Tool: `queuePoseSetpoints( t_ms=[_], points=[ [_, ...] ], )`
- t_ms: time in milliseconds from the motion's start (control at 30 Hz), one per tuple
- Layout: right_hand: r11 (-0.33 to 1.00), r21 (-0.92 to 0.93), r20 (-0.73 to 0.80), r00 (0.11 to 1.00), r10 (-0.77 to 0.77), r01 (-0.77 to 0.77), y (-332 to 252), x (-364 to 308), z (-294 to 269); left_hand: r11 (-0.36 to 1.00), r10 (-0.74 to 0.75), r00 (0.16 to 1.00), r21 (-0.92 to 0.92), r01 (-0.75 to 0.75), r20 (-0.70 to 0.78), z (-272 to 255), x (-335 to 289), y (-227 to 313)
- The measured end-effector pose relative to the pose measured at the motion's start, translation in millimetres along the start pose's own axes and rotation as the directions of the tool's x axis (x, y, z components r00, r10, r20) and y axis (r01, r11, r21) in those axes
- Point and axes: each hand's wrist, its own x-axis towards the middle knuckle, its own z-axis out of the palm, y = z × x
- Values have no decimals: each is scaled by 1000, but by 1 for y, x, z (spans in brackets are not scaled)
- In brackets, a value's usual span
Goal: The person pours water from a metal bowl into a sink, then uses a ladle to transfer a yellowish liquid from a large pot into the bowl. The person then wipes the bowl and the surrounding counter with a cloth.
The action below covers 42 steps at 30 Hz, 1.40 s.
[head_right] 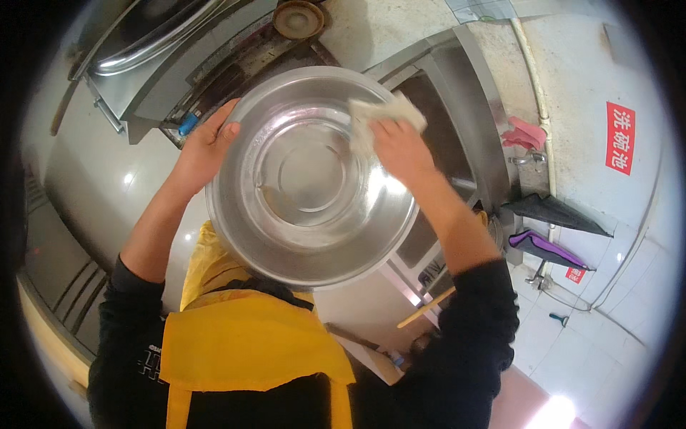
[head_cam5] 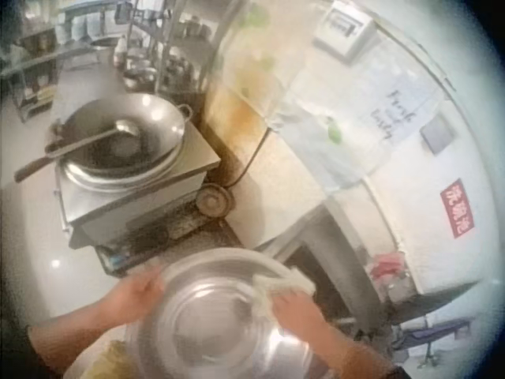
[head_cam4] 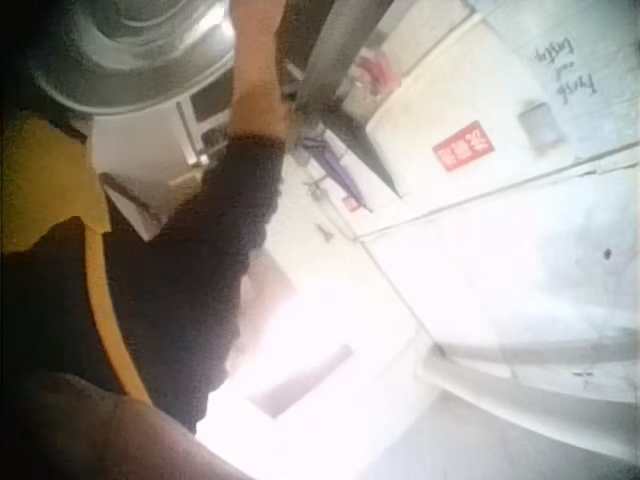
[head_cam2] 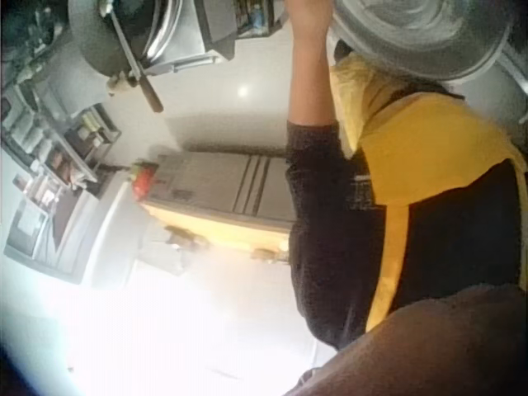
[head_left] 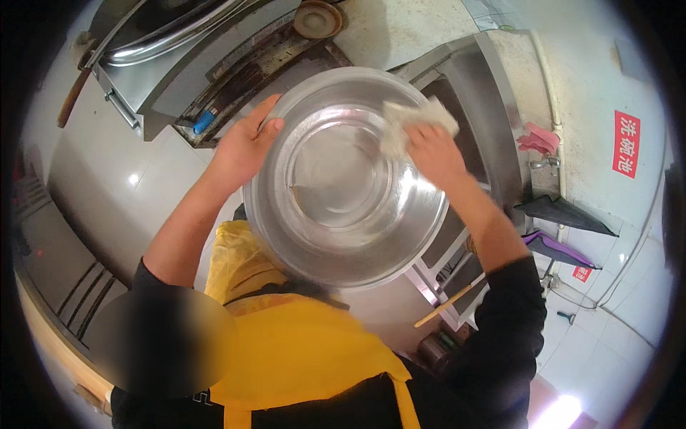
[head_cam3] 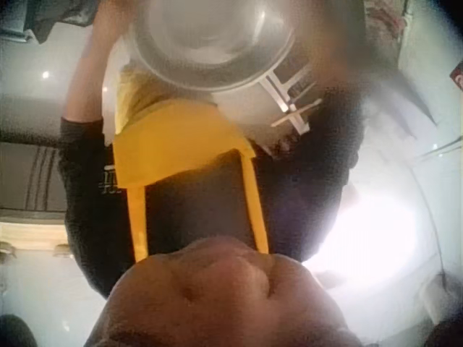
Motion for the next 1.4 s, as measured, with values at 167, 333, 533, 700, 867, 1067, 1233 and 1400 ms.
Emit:
queuePoseSetpoints(
  t_ms=[167,333,533,700,867,1067,1233,1400],
  points=[
    [996,12,-42,995,92,-91,-2,17,2,993,104,994,-47,-106,-42,-2,0,-14],
    [720,512,582,806,110,-468,-135,-47,-37,999,-22,996,-47,18,-86,4,-12,1],
    [-43,951,274,770,576,-306,-221,86,-9,998,-47,999,-52,46,-15,13,-6,-3],
    [626,619,-44,775,630,-474,-86,57,43,998,-7,999,-59,5,-37,5,-7,4],
    [612,611,460,854,242,-502,-186,-39,15,988,-33,996,-154,20,-80,14,-8,-2],
    [-169,925,380,815,437,-341,-165,116,-37,992,-77,997,-100,77,4,14,-9,0],
    [803,411,49,890,454,-432,-62,29,38,997,9,998,-76,-13,-58,9,-4,-4],
    [559,602,473,819,326,-570,-163,-44,-2,974,-62,994,-223,42,-86,17,0,-8]
  ],
)
